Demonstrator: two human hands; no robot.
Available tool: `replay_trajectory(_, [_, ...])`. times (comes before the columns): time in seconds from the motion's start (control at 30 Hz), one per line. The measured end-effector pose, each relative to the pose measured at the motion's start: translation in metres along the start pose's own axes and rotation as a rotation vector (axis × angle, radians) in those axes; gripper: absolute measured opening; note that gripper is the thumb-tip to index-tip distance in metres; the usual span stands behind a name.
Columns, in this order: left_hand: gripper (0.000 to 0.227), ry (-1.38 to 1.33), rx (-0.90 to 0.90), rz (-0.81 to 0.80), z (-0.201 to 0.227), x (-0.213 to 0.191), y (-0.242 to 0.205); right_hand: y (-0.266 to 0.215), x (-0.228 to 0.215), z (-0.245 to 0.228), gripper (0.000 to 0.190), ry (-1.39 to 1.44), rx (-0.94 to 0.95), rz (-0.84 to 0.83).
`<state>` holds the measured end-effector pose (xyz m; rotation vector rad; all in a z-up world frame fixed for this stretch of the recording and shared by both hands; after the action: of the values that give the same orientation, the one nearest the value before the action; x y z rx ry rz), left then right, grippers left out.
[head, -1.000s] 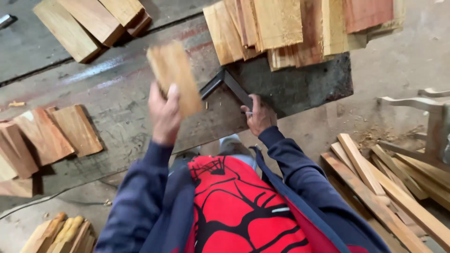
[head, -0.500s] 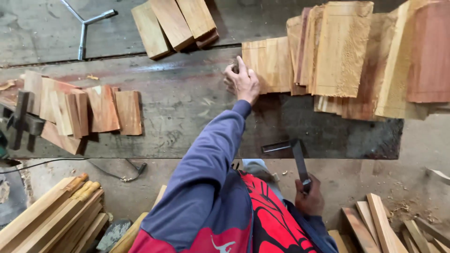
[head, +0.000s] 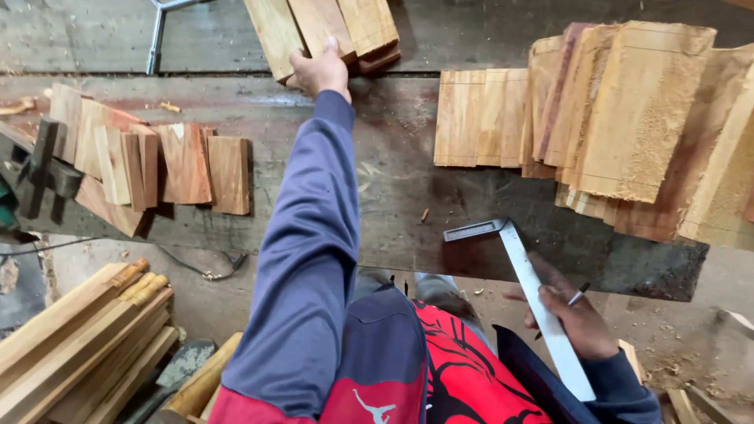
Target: Measuring and marking wooden blocks using a try square and a pen
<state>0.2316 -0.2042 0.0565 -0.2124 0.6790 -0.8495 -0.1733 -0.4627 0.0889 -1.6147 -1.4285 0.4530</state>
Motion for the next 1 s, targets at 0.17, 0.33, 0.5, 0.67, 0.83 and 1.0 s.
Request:
replay_trajectory(0.17, [0.053,0.047,0.069,0.064,-0.010,0.021,0.011,0.016,0.018,-0.012,0.052,0.266,-0.337,-0.198])
replay_trajectory(0.33, [0.039,-0.232,-0.143,0.046,0.024,0.006,-0.036,0.028,0.047,-0.024,0.055,0.416,-0.518,-0.248])
replay_trajectory(0.5, [0.041,-0.640,-0.192,-0.193,-0.018,0.035,-0.028,0.026,0.086,-0.024,0.052,0.446,-0.567,-0.274])
replay_trajectory(0.67, [0.044,-0.332,0.026,-0.516,-0.129,-0.098,-0.024,0.025,0.100,-0.034,0.058,0.092,-0.661,-0.201])
replay_trajectory(0.83, [0.039,-0.235,-0.025,-0.416,-0.240,-0.206,0.014,0.037,0.086,-0.037,0.047,-0.195,-0.977,0.159])
replay_trajectory(1.0, [0.019,0.063,0.533,-0.059,-0.211,-0.236,0.013,0.037,0.107,-0.083,0.057,-1.096,-1.125,0.556])
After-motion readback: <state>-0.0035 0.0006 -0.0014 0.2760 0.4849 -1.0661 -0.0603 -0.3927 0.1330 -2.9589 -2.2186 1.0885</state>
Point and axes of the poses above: each hand's wrist, its own y-axis towards the middle knuckle, its own x-axis out of the palm, z = x × y, the point moved 2 cm from there along y, towards the middle knuckle, and after that the axes turned 4 degrees about -y, right-handed, at the moved point
